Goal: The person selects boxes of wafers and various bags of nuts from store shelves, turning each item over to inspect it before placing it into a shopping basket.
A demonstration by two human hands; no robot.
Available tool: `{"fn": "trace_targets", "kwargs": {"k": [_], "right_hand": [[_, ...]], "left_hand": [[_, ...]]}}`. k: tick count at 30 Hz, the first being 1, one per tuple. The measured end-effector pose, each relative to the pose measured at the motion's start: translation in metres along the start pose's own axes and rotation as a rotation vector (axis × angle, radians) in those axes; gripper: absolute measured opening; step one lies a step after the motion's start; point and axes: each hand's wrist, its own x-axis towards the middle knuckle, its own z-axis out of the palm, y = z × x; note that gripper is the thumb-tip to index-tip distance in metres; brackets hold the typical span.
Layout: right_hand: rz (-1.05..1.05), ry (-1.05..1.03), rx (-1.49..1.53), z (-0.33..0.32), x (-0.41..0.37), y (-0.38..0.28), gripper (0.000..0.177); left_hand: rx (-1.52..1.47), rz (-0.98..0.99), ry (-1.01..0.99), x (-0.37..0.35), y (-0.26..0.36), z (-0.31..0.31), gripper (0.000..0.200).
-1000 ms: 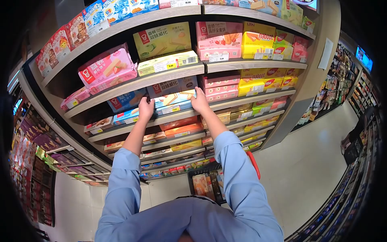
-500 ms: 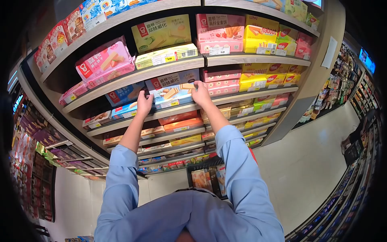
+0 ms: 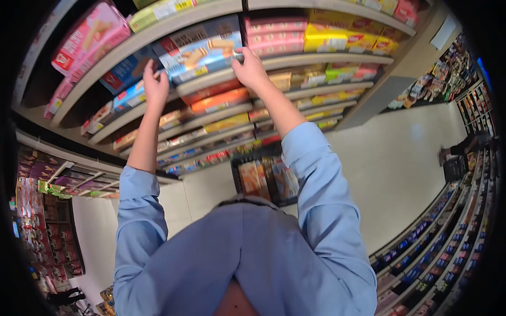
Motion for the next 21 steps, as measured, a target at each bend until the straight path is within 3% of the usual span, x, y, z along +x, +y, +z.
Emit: {"fn": "trace_targets", "kwargs": {"k": [3,4,5,7,8,9,10,12,13,16,19,21], "right_hand": [[0.053,-0.114,0.184,-0.014,-0.088,0.044,0.040],[0.170,-0.158,0.176,-0.020,-0.122,0.069,0.040],[0.293,-0.204,0.171,-0.020,-0.169,0.107,0.040],[0.760,-0.269,0.233,-0.025,-0.265,0.194,0.039],[0.956,-0.164,0.178,-0.020,-0.332,0.254,0.044],[1.089,-0.211,0.067,-0.032,-0.374,0.269,0.047],[1.215,-0.260,-0.045,-0.041,-0.405,0.274,0.050],[1.181,-0.300,-0.060,-0.047,-0.448,0.280,0.055],[1.208,-0.320,-0.066,-0.057,-0.476,0.280,0.058],[1.158,-0.429,-0.133,-0.051,-0.504,0.334,0.052],[1.176,-0.468,-0.221,-0.044,-0.508,0.364,0.046],[1.187,-0.487,-0.237,-0.043,-0.506,0.376,0.046]], "left_hand": [[-0.167,-0.131,-0.101,-0.084,0.066,-0.027,0.049],[-0.212,-0.187,-0.162,-0.123,0.071,-0.022,0.049],[-0.253,-0.249,-0.227,-0.175,0.067,-0.016,0.049],[-0.118,-0.325,-0.557,-0.276,0.060,-0.008,0.057],[-0.082,-0.280,-0.690,-0.329,0.048,-0.003,0.061],[-0.033,-0.412,-0.862,-0.394,0.034,0.001,0.062],[-0.246,-0.937,-1.004,-0.410,0.054,0.001,0.061],[-0.281,-1.113,-1.185,-0.423,0.093,0.003,0.056],[-0.192,-0.988,-1.343,-0.454,0.099,0.016,0.055],[-0.285,-0.935,-1.435,-0.525,0.083,0.065,0.053],[-0.238,-1.103,-1.488,-0.554,0.077,0.131,0.050],[-0.166,-0.983,-1.428,-0.587,0.060,0.173,0.047]]}}
